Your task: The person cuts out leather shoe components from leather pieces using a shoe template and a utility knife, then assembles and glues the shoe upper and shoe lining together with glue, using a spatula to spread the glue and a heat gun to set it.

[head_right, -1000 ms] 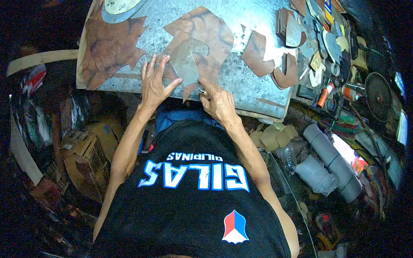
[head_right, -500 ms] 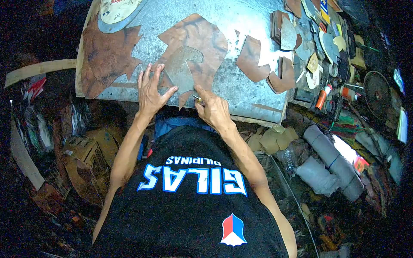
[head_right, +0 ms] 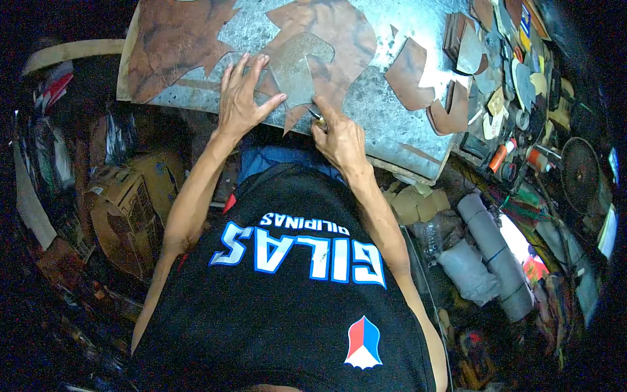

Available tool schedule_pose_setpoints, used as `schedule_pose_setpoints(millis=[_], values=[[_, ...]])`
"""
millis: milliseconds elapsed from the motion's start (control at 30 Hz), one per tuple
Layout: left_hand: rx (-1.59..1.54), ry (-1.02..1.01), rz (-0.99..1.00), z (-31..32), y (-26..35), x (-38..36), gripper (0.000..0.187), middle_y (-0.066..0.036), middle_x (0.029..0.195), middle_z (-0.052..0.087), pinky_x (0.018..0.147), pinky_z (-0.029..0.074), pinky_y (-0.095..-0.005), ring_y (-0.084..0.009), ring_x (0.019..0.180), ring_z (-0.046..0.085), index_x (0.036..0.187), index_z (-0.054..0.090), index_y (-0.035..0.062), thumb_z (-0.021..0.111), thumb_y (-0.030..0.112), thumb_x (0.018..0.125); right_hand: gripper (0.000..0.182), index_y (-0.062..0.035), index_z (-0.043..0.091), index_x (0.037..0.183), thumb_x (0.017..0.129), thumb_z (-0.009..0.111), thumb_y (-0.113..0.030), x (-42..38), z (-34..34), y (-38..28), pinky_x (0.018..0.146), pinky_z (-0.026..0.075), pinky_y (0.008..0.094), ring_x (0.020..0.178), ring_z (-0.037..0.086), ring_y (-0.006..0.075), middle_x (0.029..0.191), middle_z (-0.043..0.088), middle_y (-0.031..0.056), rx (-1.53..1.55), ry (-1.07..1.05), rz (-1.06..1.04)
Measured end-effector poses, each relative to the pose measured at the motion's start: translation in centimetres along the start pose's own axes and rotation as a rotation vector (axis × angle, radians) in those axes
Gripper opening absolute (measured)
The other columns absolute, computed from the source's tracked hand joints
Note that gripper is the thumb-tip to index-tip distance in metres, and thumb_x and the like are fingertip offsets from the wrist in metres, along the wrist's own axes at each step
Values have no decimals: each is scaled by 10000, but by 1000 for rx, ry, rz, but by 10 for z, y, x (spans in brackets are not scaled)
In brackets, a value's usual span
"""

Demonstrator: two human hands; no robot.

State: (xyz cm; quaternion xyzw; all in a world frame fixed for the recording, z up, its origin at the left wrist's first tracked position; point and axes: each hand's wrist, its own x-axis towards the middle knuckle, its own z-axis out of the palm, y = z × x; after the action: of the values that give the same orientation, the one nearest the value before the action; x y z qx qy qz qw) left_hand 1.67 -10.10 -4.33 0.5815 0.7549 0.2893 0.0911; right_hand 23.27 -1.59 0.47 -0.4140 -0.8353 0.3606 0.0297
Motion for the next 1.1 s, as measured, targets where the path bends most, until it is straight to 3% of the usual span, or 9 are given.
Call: schedule_pose_setpoints(millis=[500, 667, 767, 867, 933, 1000, 1033, 1067, 1100], values=[[-8, 3, -2, -1, -1, -1, 844, -123, 1374, 547, 1143, 225, -540, -366, 1374, 376, 1426, 426, 119, 766, 501, 755, 479, -133, 578, 1294, 821, 652, -147, 3, -6, -8, 718, 537, 453, 843, 683, 389, 946, 691, 214, 22, -56, 47], [52, -66, 48, -3, 1, -1, 588, -152, 1406, 499, 1146, 208, -553, -372, 1391, 332, 1261, 619, 126, 731, 476, 802, 448, -122, 571, 1297, 860, 649, -180, 3, -12, -4, 712, 536, 451, 837, 684, 399, 944, 692, 223, -12, -60, 36], [128, -80, 43, -11, 14, 4, 436, -176, 1405, 479, 1147, 204, -554, -380, 1404, 300, 1163, 681, 121, 711, 407, 836, 419, -33, 522, 1284, 959, 593, -287, 0, -39, -13, 739, 518, 478, 857, 666, 458, 893, 670, 291, 208, -116, 254], [145, -142, 150, -18, 27, 17, 337, -193, 1363, 491, 1139, 208, -571, -398, 1398, 291, 1110, 689, 101, 702, 285, 828, 410, -12, 481, 1259, 961, 588, -271, -9, -70, -24, 758, 512, 483, 873, 657, 475, 898, 654, 327, 98, -132, 364], [145, -150, 242, -12, 25, 23, 268, -200, 1336, 516, 1143, 227, -556, -377, 1361, 364, 1061, 695, 98, 674, 240, 835, 373, -38, 453, 1257, 959, 576, -226, -24, -65, -7, 745, 507, 494, 882, 641, 474, 940, 642, 305, 25, -122, 265], [248, -435, 383, -2, 20, 30, 336, -182, 1338, 520, 1132, 273, -545, -335, 1336, 422, 1122, 687, 101, 716, 204, 804, 351, -26, 477, 1256, 943, 572, -152, -32, -62, -2, 766, 482, 492, 893, 620, 452, 944, 628, 246, -182, -142, -5], [267, -366, 475, -12, 22, 40, 286, -185, 1177, 627, 1077, 381, -498, -321, 1153, 589, 1059, 710, 82, 716, 239, 820, 350, -53, 515, 1260, 919, 578, -105, -33, -58, -9, 776, 480, 498, 923, 599, 451, 980, 612, 229, -121, -149, -48], [266, -369, 471, -19, 23, 53, 286, -185, 1177, 627, 1077, 381, -498, -321, 1153, 589, 1059, 710, 82, 716, 239, 820, 350, -53, 515, 1260, 919, 578, -105, -30, -53, -19, 776, 480, 498, 923, 599, 451, 980, 612, 229, -121, -154, -47], [155, -582, 351, -27, 28, 72, 300, -194, 1076, 660, 1025, 431, -484, -340, 1061, 626, 1028, 723, 75, 677, 316, 856, 331, -64, 538, 1246, 921, 579, -107, -24, -48, -31, 771, 486, 490, 919, 603, 445, 980, 615, 224, -103, -179, -65]])
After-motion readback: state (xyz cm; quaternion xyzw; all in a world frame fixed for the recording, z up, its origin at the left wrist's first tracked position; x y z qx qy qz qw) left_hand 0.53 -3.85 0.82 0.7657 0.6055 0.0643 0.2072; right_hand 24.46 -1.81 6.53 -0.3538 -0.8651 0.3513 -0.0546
